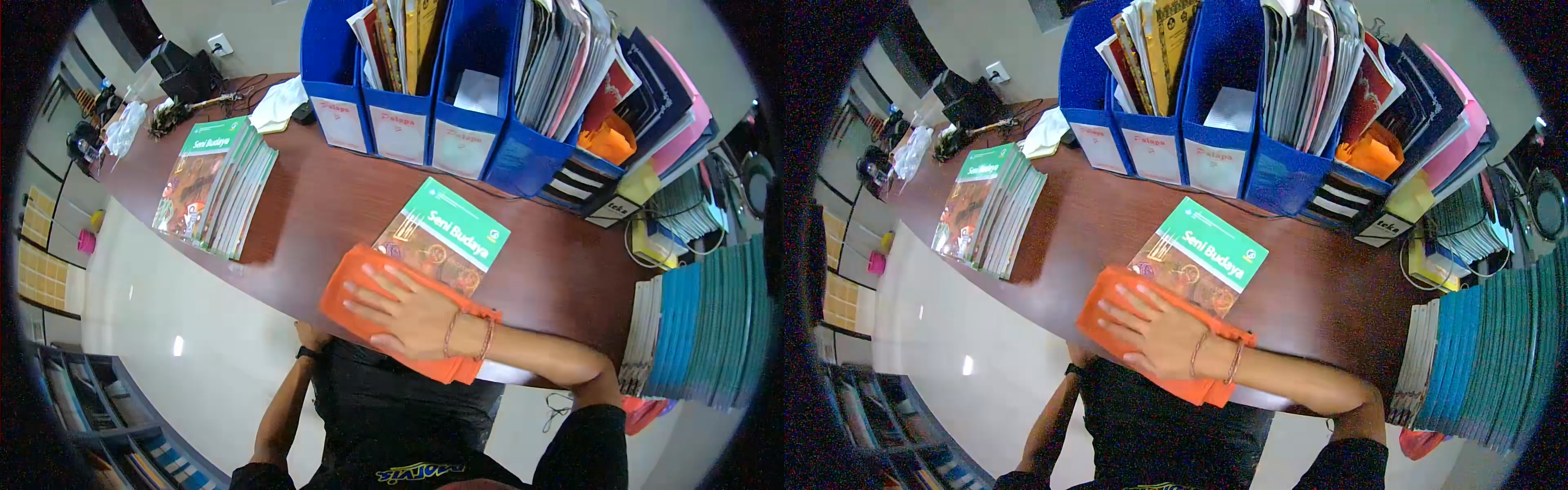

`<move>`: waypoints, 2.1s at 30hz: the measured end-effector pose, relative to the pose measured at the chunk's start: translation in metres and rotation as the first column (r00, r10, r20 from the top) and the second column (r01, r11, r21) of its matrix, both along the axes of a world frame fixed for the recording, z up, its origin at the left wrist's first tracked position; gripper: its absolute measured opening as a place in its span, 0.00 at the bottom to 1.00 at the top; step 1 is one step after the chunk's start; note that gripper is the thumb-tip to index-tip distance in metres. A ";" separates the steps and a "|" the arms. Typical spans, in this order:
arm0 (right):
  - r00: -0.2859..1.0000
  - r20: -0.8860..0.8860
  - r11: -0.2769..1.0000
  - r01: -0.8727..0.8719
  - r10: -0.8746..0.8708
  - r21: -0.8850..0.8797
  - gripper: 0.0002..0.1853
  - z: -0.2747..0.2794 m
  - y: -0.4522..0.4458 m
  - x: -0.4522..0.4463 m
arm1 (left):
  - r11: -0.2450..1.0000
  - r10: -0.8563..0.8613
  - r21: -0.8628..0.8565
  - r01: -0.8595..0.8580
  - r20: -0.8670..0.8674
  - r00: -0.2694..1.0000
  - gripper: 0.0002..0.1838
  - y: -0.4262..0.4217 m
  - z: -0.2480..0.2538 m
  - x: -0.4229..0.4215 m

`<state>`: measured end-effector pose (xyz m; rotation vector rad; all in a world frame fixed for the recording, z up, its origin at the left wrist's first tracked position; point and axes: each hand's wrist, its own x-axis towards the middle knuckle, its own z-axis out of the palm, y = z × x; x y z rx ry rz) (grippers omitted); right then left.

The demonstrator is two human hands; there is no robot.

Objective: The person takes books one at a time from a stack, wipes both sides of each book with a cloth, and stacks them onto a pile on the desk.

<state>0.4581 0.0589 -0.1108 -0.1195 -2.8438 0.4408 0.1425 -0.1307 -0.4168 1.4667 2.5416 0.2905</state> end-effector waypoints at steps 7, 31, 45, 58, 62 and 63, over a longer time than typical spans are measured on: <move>0.968 -0.001 0.958 0.247 -0.250 0.147 0.35 0.000 0.124 0.031 | 0.982 0.074 0.151 -0.115 0.253 0.965 0.30 -0.011 0.017 -0.002; 0.996 -0.082 0.992 -0.032 0.022 -0.122 0.25 -0.006 0.041 0.004 | 0.985 0.027 0.169 -0.045 0.110 0.994 0.28 -0.004 -0.008 0.001; 0.995 -0.099 0.998 0.004 0.002 0.067 0.22 0.003 0.033 -0.003 | 0.998 -0.054 0.040 0.057 -0.064 0.996 0.26 -0.004 -0.018 -0.008; 0.981 -0.181 0.995 0.085 -0.075 0.049 0.21 0.001 0.021 -0.009 | 0.862 -0.173 0.498 0.098 0.106 0.979 0.27 -0.003 -0.049 -0.012; 0.929 -0.074 0.916 0.370 -0.363 0.154 0.21 0.000 0.121 0.013 | 0.707 -0.273 0.704 0.058 0.196 0.942 0.27 -0.008 -0.042 -0.016; 0.930 -0.078 0.917 0.366 -0.358 0.156 0.21 -0.002 0.125 0.020 | 0.857 -0.161 0.514 0.039 0.195 0.968 0.28 -0.010 -0.026 -0.013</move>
